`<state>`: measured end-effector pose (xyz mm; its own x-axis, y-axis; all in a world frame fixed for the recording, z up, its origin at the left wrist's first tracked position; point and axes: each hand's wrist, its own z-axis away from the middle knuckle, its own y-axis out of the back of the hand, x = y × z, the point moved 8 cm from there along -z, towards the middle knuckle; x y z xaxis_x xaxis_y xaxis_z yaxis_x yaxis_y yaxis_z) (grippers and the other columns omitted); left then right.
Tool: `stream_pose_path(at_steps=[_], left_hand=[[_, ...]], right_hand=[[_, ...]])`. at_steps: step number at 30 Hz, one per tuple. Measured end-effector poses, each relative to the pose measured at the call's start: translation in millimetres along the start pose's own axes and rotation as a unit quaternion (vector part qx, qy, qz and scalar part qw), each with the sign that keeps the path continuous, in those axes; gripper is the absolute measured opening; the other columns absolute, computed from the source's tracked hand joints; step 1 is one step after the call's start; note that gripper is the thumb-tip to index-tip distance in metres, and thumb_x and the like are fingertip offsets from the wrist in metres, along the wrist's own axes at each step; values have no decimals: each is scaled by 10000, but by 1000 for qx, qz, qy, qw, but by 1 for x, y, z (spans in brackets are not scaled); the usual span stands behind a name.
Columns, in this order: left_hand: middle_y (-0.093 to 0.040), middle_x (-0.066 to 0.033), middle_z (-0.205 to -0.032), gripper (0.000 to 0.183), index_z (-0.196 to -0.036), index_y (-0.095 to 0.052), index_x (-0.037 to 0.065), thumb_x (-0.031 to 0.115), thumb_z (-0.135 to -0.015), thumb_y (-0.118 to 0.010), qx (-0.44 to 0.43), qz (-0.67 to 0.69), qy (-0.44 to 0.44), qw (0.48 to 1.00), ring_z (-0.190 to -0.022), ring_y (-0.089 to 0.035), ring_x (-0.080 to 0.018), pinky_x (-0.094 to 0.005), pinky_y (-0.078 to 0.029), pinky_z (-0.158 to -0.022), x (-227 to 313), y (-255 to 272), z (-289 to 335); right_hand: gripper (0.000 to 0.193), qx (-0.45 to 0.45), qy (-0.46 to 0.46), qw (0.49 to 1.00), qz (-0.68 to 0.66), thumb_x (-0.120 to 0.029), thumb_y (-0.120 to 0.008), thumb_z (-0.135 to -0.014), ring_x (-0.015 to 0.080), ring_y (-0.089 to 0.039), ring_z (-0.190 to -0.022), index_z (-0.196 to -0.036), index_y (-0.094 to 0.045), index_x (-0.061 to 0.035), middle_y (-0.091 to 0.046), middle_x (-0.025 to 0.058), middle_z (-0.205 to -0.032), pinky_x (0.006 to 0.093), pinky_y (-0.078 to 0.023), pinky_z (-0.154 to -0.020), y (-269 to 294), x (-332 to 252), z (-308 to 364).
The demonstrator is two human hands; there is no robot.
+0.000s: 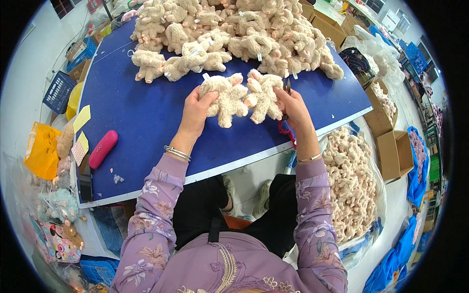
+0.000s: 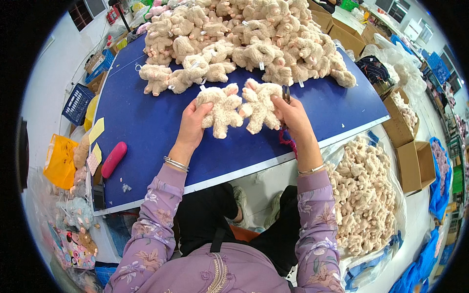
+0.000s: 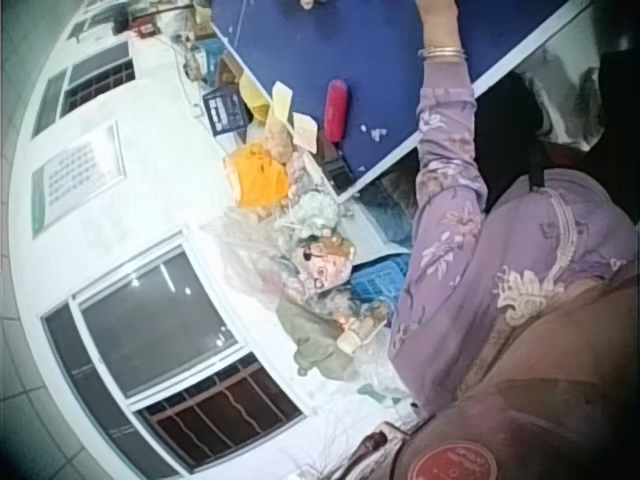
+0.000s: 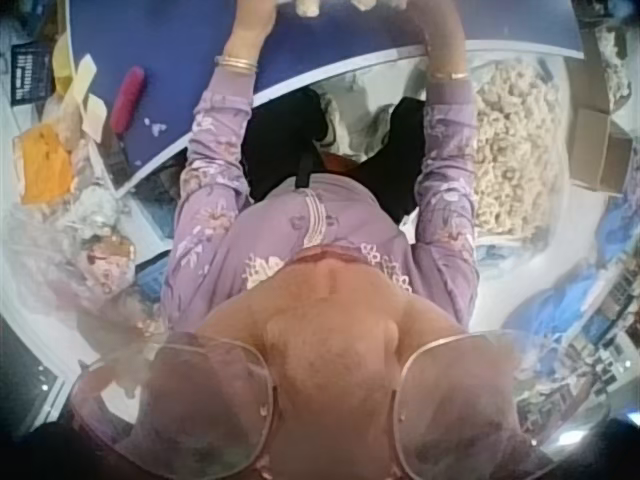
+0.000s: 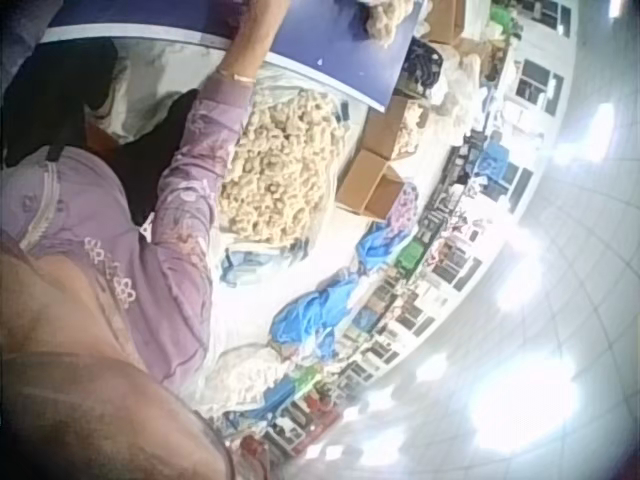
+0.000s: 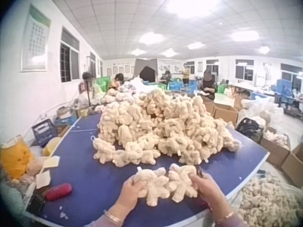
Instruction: The person trims loose threads and excess fabric from small stuffed animals using scissors. The person handles each toy one at a time, snips visible threads, and places the finished items into a large white sack.
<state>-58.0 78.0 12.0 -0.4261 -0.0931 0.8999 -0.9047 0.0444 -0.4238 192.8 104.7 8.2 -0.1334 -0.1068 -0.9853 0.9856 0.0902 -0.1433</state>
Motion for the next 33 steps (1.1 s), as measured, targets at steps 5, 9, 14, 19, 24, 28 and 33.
stream_pose_path(at_steps=[5, 9, 14, 19, 24, 28, 33], left_hand=[[-646, -46, -997, 242, -1093, -601, -5, 116, -884, -619, -50, 0, 2, 999, -887, -606, -99, -258, -500, -795, -4, -7, 1], [-651, -50, -1018, 266, -1098, -596, 6, 138, -876, -662, -74, -283, -67, 954, -915, -610, -119, -275, -502, -814, 0, -28, 9], [-621, -82, -1144, 341, -1230, -540, 16, 136, -924, -633, -123, -203, -16, 971, -1014, -611, -153, -296, -500, -884, -16, -32, 22], [-503, -128, -1301, 435, -1334, -429, 4, 287, -1005, -452, -153, -79, 26, 985, -1188, -525, -219, -341, -420, -1007, -21, -36, 23], [-504, -80, -1344, 467, -1330, -471, 59, 397, -1018, -391, -72, -125, -50, 988, -1266, -436, -183, -368, -379, -997, -30, -2, -6], [-502, -58, -1380, 436, -1258, -525, 88, 422, -1010, -393, -40, -162, 10, 986, -1254, -437, -184, -361, -376, -965, -29, -4, -5], [-529, -68, -1351, 449, -1243, -533, 72, 429, -1007, -397, -62, -221, -2, 973, -1219, -469, -192, -339, -384, -934, -33, -23, -1]], right_hand=[[228, -26, -8, 998, 63, -286, -630, -908, 49, -407, -532, -828, -613, -73, -494, -54, -650, 236, -305, -461, -2, 7, -3], [298, -61, -47, 997, 28, -257, -562, -957, 77, -524, -672, -1065, -651, 6, -625, 4, -842, 228, -433, -575, -26, 14, 12], [672, -144, 41, 963, 222, -463, -811, -679, 205, -652, -863, -1077, -620, 43, -675, 130, -961, 339, -534, -753, -68, -9, 37], [518, -104, 157, 949, 253, -340, -743, -664, 274, -667, -844, -999, -628, 38, -678, 184, -910, 359, -526, -755, -59, -9, 40], [453, -1, 222, 975, 26, -355, -746, -718, 215, -667, -810, -1020, -655, -29, -691, 115, -907, 347, -527, -730, 0, -59, 47], [700, -42, 368, 855, -363, -589, -658, -788, 136, -604, -692, -1266, -543, -92, -639, 91, -1170, 275, -479, -610, 103, -111, 58], [671, 7, 395, 841, -369, -705, -462, -859, 30, -266, -421, -1090, -576, -86, -676, 64, -884, 219, -215, -403, 172, -127, 121]])
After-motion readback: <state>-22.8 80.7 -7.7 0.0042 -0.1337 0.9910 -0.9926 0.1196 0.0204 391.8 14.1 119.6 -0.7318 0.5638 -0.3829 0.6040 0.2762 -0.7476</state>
